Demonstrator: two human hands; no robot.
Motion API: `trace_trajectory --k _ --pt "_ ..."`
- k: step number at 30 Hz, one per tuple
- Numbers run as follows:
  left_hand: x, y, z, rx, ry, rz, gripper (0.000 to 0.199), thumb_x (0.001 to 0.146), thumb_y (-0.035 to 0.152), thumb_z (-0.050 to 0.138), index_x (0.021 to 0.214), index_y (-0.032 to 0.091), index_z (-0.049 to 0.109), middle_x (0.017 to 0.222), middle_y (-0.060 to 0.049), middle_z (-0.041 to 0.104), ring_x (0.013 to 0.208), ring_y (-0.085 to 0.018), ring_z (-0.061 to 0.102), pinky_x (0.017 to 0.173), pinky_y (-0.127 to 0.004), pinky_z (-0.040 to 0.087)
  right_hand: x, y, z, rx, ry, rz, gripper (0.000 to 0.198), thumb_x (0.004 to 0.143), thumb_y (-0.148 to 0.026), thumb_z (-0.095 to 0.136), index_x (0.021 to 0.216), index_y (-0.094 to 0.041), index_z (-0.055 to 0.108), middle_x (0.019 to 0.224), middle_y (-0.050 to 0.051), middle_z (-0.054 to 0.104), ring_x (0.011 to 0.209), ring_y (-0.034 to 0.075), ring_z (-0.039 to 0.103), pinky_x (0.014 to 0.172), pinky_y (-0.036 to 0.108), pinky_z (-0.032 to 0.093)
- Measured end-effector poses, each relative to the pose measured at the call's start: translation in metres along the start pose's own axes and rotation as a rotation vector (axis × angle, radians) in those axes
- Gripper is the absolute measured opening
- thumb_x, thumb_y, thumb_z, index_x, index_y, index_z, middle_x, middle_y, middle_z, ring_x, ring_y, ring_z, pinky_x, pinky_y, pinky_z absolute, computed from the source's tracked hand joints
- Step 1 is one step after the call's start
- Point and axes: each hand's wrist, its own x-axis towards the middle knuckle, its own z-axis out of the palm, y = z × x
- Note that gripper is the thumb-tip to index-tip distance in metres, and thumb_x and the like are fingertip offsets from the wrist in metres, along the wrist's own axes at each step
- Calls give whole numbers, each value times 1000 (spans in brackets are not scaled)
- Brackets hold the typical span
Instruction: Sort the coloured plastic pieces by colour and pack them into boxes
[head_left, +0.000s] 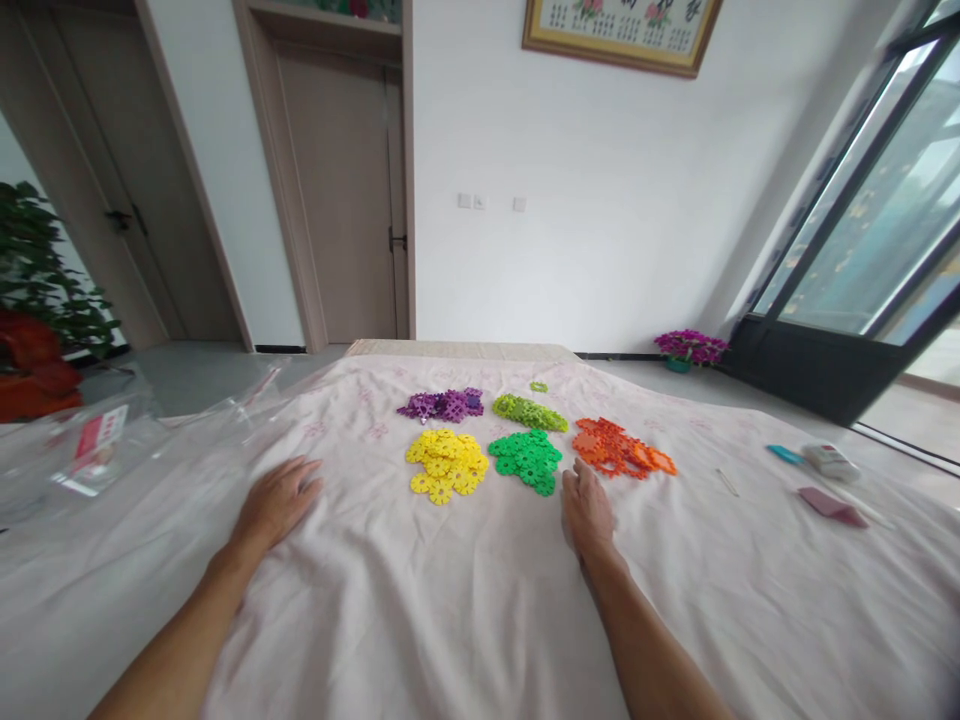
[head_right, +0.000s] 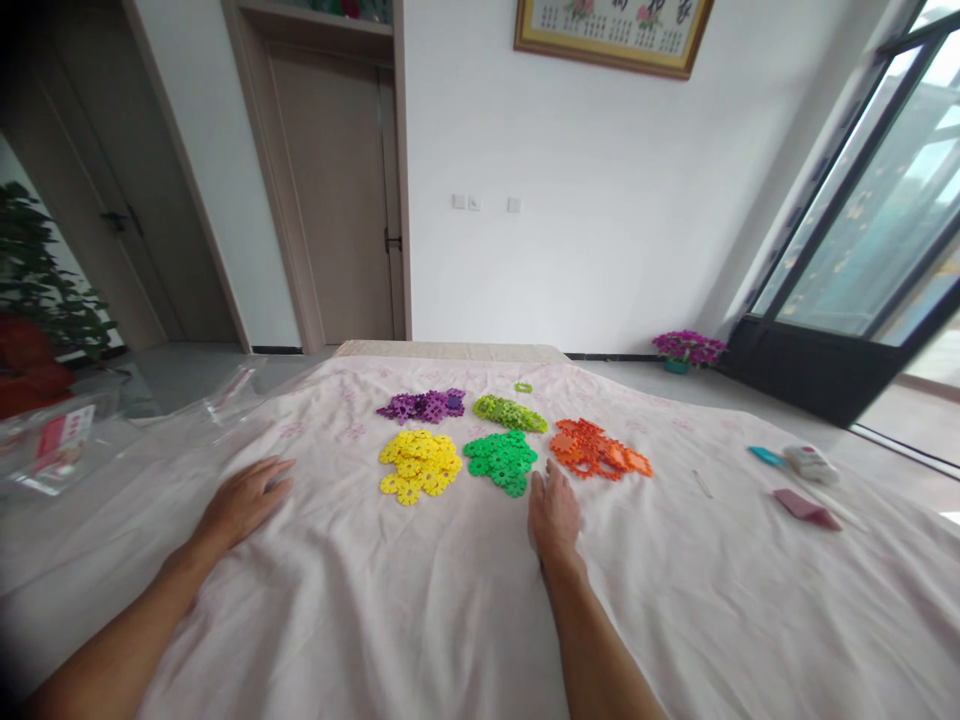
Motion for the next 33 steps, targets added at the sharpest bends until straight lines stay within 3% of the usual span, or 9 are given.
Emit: trace_trajectory --k 33 --pt "-3 8 -9 -11 63 6 46 88 40 41 125 21 62 135 -6 59 129 -21 50 110 -30 33 2 -2 0 8 29 95 55 89 -40 35 137 -14 46 130 14 57 115 24 56 94 35 40"
